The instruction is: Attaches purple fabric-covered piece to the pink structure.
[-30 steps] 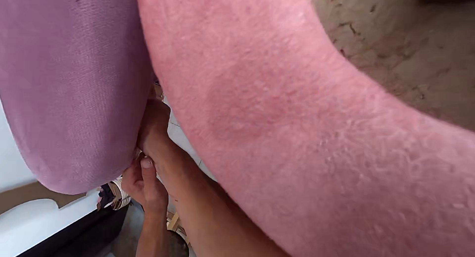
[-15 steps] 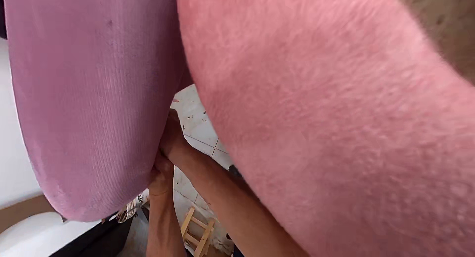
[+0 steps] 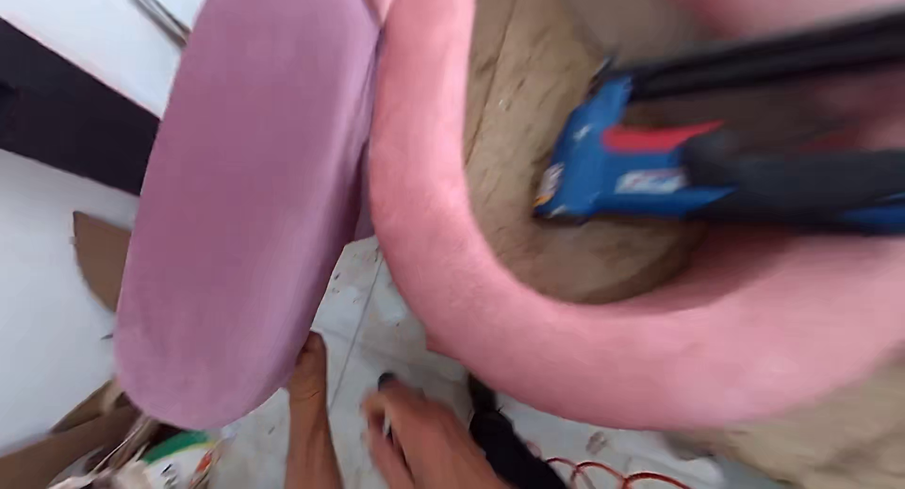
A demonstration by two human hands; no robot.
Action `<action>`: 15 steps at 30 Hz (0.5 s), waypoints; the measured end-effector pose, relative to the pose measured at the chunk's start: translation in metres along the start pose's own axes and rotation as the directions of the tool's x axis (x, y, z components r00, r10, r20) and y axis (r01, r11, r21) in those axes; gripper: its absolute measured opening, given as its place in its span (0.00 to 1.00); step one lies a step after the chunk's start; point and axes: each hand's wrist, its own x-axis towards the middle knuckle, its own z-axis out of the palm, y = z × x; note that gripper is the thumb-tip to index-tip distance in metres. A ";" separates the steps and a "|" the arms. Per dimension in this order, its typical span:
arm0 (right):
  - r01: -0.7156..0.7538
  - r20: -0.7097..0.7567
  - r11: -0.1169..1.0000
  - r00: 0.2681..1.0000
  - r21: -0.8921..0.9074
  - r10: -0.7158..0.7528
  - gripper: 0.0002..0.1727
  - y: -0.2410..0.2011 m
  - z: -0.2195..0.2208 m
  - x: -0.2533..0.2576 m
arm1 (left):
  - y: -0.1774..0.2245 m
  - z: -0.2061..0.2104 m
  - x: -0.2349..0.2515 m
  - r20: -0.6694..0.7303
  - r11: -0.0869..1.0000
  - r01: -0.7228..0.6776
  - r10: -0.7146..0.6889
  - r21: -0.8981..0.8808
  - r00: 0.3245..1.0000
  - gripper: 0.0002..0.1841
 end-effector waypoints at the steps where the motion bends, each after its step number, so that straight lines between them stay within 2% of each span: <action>1: 0.120 -0.096 0.992 0.988 -0.042 -0.123 0.13 -0.007 -0.019 -0.031 | -0.002 0.002 0.000 0.018 0.999 0.022 -0.022 -0.039 1.000 0.13; 2: 0.218 -0.182 0.969 0.955 -0.115 -0.236 0.11 -0.014 -0.044 -0.053 | 0.000 0.004 0.001 0.029 0.991 0.066 -0.063 -0.114 0.998 0.13; 3: 0.250 -0.267 0.939 0.912 -0.237 -0.310 0.10 -0.024 -0.075 -0.066 | 0.015 -0.001 0.007 0.068 0.970 0.146 -0.135 -0.193 0.989 0.12; 4: 0.201 -0.345 0.893 0.870 -0.404 -0.352 0.10 -0.033 -0.109 -0.071 | 0.036 -0.014 0.015 0.132 0.940 0.233 -0.205 -0.250 0.970 0.12; 5: 0.088 -0.396 0.801 0.833 -0.593 -0.385 0.12 -0.038 -0.143 -0.070 | 0.046 -0.019 0.019 0.139 0.932 0.247 -0.216 -0.265 0.966 0.12; 6: -0.056 -0.417 0.659 0.813 -0.750 -0.406 0.18 -0.035 -0.177 -0.062 | 0.049 -0.015 0.019 0.099 0.954 0.189 -0.171 -0.233 0.980 0.12; 7: -0.157 -0.407 0.544 0.832 -0.824 -0.377 0.26 -0.031 -0.207 -0.052 | 0.047 -0.009 0.016 0.056 0.975 0.128 -0.119 -0.180 0.991 0.12; 8: -0.206 -0.383 0.473 0.868 -0.857 -0.317 0.34 -0.026 -0.232 -0.038 | 0.044 -0.008 0.013 0.087 0.983 0.116 -0.104 -0.145 0.991 0.13; 10: -0.249 -0.322 0.376 0.935 -0.893 -0.146 0.46 -0.008 -0.258 -0.004 | 0.038 -0.014 0.012 0.225 0.967 0.210 -0.175 -0.143 0.958 0.15; 11: -0.283 -0.304 0.328 0.953 -0.901 -0.014 0.49 -0.002 -0.260 0.013 | 0.034 -0.015 0.012 0.248 0.963 0.239 -0.203 -0.125 0.947 0.14; 13: -0.332 -0.298 0.282 0.941 -0.900 0.158 0.46 -0.006 -0.261 0.037 | 0.030 -0.009 0.012 0.219 0.974 0.218 -0.200 -0.061 0.955 0.14; 15: -0.318 -0.281 0.266 0.945 -0.910 0.168 0.37 -0.023 -0.264 0.033 | 0.026 -0.003 0.008 0.156 0.986 0.164 -0.157 -0.036 0.975 0.13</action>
